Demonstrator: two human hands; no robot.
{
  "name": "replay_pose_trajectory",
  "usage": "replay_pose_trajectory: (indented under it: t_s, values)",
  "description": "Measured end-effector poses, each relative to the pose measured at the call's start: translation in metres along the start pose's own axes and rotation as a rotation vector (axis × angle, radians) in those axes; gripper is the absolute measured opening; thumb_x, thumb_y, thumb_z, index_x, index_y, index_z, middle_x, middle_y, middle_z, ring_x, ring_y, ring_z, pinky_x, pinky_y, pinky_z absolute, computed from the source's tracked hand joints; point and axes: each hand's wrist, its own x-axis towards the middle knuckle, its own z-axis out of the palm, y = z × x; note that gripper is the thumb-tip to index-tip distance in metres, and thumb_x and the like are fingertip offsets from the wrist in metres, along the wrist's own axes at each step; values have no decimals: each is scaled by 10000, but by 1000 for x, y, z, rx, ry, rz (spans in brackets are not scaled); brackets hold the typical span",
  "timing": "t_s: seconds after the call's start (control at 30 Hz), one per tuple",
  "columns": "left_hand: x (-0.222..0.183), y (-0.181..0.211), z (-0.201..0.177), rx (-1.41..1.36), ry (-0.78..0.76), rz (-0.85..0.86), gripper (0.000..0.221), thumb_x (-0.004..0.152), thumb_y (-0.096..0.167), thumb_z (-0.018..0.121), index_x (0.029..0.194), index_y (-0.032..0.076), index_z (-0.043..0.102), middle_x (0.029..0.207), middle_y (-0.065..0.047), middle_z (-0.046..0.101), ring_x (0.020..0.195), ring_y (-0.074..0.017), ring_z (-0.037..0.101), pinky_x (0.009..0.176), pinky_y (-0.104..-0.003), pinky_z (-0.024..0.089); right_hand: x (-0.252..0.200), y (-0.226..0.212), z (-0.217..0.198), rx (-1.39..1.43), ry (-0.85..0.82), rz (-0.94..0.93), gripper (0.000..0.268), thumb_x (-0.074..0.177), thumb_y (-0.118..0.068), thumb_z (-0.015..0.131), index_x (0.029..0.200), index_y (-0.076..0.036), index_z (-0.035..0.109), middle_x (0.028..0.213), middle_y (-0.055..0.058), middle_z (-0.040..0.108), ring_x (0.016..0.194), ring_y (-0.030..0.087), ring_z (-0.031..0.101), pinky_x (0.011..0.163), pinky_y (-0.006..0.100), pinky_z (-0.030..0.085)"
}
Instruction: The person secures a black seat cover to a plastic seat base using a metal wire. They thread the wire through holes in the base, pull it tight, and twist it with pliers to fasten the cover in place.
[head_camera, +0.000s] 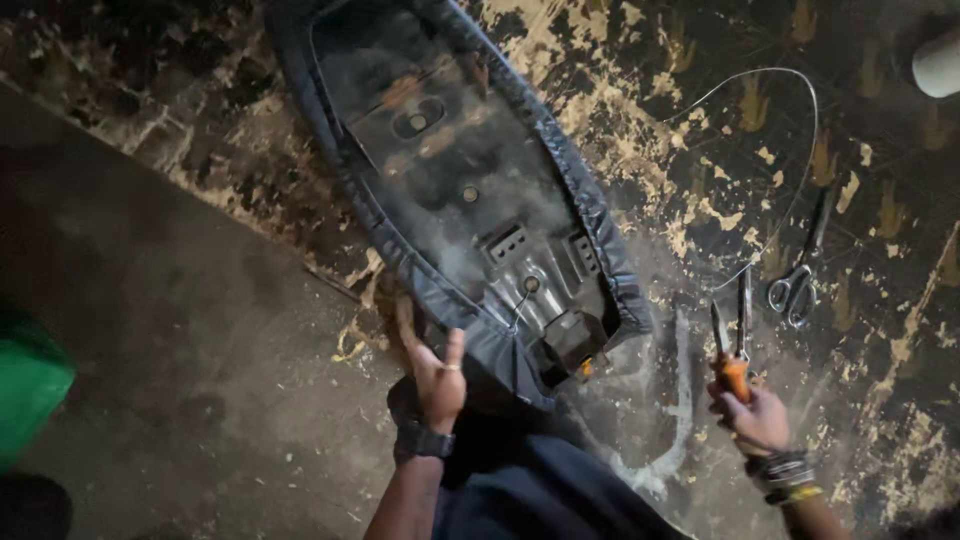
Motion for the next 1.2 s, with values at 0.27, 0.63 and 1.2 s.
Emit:
replay_pose_trajectory:
  t_s: [0.27, 0.63, 1.2]
  values:
    - [39, -39, 5, -323, -5, -263, 804, 978, 265, 652, 1610, 8, 225, 1635, -147, 353, 1465, -258, 379, 1210, -385, 275, -20, -154, 0, -266, 394, -826, 338, 1021, -338, 613, 1106, -32, 728, 1052, 170, 736, 941, 262, 704, 835, 341, 547]
    - [76, 2, -18, 242, -42, -80, 753, 816, 353, 764, 1472, 65, 531, 1453, -138, 600, 1288, -300, 581, 1099, -409, 442, 174, -300, 103, 583, -446, -16, 754, 1041, -676, 454, 1593, -163, 424, 1555, 73, 427, 1349, 173, 400, 1131, 395, 301]
    - [271, 17, -3, -100, -925, -280, 726, 812, 102, 722, 1506, 70, 513, 1456, -25, 587, 1268, -159, 550, 1068, -311, 429, 7, -210, 147, 656, -523, -266, 473, 917, -301, 832, 1216, 24, 664, 891, 44, 660, 739, 135, 582, 620, 275, 464]
